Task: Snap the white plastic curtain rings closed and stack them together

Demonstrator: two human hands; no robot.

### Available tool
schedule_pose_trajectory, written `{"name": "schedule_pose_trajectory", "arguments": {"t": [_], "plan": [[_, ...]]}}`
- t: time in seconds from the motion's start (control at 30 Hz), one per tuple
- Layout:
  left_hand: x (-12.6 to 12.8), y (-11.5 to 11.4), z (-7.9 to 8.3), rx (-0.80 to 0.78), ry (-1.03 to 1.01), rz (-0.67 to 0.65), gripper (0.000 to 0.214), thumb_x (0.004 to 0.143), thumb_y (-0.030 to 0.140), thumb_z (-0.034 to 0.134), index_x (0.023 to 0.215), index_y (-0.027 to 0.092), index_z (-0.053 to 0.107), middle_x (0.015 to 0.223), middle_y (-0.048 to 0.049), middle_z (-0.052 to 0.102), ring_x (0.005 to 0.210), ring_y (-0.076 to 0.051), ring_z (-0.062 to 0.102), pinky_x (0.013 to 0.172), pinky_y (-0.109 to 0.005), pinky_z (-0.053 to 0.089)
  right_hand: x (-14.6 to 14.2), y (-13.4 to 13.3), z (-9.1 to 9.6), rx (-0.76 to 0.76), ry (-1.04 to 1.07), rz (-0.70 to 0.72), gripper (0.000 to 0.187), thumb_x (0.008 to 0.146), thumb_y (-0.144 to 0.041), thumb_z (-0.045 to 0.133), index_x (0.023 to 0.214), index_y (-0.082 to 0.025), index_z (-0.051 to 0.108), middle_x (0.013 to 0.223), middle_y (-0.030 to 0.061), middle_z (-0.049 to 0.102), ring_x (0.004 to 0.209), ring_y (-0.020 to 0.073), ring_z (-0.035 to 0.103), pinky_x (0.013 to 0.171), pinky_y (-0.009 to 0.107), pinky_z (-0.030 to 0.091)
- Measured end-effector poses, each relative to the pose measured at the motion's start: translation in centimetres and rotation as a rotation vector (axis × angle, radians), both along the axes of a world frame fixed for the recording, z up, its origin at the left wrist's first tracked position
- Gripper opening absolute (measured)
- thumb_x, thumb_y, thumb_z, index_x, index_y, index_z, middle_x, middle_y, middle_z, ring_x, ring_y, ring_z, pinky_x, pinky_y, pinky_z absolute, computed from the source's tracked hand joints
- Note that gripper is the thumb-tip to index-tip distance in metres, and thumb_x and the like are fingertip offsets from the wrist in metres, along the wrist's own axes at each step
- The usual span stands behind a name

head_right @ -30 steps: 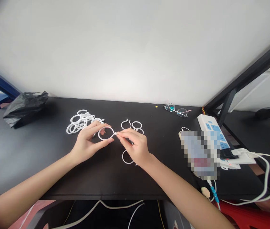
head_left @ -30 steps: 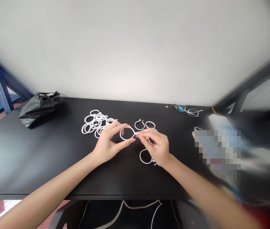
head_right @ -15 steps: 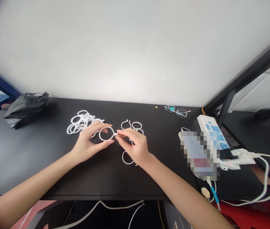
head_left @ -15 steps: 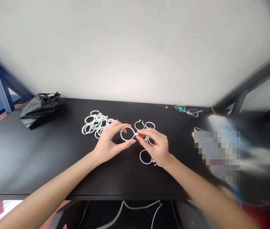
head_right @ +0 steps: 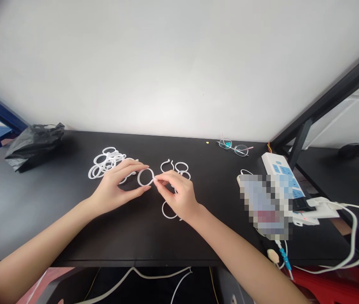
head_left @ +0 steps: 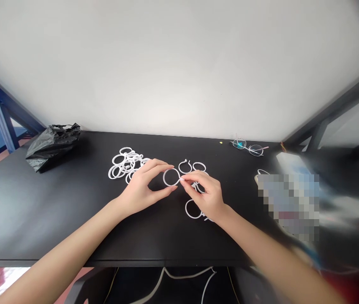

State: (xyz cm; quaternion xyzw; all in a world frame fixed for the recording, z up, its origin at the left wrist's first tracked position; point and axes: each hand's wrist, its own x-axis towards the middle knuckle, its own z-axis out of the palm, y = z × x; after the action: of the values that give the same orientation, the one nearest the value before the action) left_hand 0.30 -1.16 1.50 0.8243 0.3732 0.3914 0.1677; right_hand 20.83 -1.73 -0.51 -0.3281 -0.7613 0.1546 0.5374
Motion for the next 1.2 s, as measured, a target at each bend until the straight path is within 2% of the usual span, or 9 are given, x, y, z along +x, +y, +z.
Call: {"name": "schedule_pose_trajectory", "arguments": {"t": [0.13,0.3,0.4,0.47,0.6,0.83,1.07,1.2], "plan": [[-0.7,0.8,-0.1,0.077,0.135,0.058,0.034,0.089,0.028,0.063,0.122,0.021,0.058,0.111,-0.0097,0.065,0.102,-0.025,0.062,0.090,-0.040,0.050,0.1,0.2,-0.1,-0.018,-0.025,0.012,0.013,0.090,-0.013,0.059,0.093,-0.021,0.069,0.081,0.0037,0.071,0.068,0.0150,0.066,0.064,0.029,0.059],[-3.5,2.4,0.6,0.250,0.392,0.319,0.029,0.088,0.033,0.061,0.114,0.020,0.061,0.106,-0.0106,0.067,0.097,-0.030,0.061,0.088,-0.045,0.045,0.1,0.2,-0.3,-0.030,-0.023,0.017,0.015,0.090,-0.010,0.058,0.089,-0.021,0.069,0.083,0.0047,0.071,0.070,0.0153,0.066,0.063,0.029,0.058],[-5.3,3.0,1.1,0.302,0.446,0.439,0.027,0.089,0.038,0.061,0.110,0.021,0.062,0.103,-0.0095,0.067,0.097,-0.030,0.059,0.089,-0.044,0.042,0.0,0.2,-0.3,-0.010,-0.022,0.020,0.016,0.090,-0.010,0.057,0.088,-0.021,0.068,0.082,0.0040,0.071,0.071,0.0155,0.066,0.064,0.029,0.058],[-6.2,3.2,1.3,0.277,0.462,0.425,0.028,0.087,0.041,0.062,0.107,0.021,0.062,0.102,-0.0088,0.066,0.096,-0.029,0.059,0.088,-0.043,0.043,-0.1,0.3,-0.3,-0.008,-0.018,0.026,0.016,0.090,-0.009,0.058,0.088,-0.021,0.068,0.083,0.0042,0.071,0.071,0.0153,0.066,0.063,0.028,0.058],[-7.2,3.4,1.1,0.154,0.546,0.275,0.032,0.084,0.046,0.064,0.102,0.021,0.064,0.107,-0.0082,0.066,0.097,-0.028,0.059,0.087,-0.042,0.045,0.0,0.3,-0.3,-0.011,-0.021,0.032,0.016,0.089,-0.007,0.058,0.088,-0.019,0.068,0.082,0.0050,0.070,0.070,0.0147,0.065,0.063,0.028,0.057],[-7.7,3.6,0.4,0.054,0.647,0.308,0.035,0.085,0.048,0.059,0.103,0.020,0.067,0.120,-0.0109,0.062,0.111,-0.034,0.057,0.093,-0.049,0.045,0.1,0.3,-0.5,-0.034,-0.026,0.029,0.015,0.090,-0.008,0.057,0.088,-0.020,0.067,0.083,0.0049,0.070,0.072,0.0152,0.065,0.064,0.029,0.057],[-7.7,3.6,0.2,0.078,0.642,0.299,0.039,0.086,0.051,0.058,0.104,0.018,0.066,0.122,-0.0127,0.061,0.109,-0.033,0.058,0.091,-0.050,0.047,0.2,0.5,-0.2,-0.040,-0.007,-0.018,0.015,0.089,-0.007,0.058,0.087,-0.020,0.068,0.083,0.0049,0.070,0.074,0.0161,0.066,0.066,0.029,0.056],[-6.3,3.2,0.5,0.183,0.504,0.252,0.036,0.089,0.047,0.059,0.108,0.017,0.065,0.122,-0.0132,0.061,0.107,-0.030,0.059,0.094,-0.048,0.047,1.0,1.3,-0.1,-0.038,-0.039,-0.118,0.014,0.089,-0.010,0.059,0.086,-0.020,0.068,0.085,0.0051,0.070,0.078,0.0179,0.067,0.073,0.032,0.056]]}}
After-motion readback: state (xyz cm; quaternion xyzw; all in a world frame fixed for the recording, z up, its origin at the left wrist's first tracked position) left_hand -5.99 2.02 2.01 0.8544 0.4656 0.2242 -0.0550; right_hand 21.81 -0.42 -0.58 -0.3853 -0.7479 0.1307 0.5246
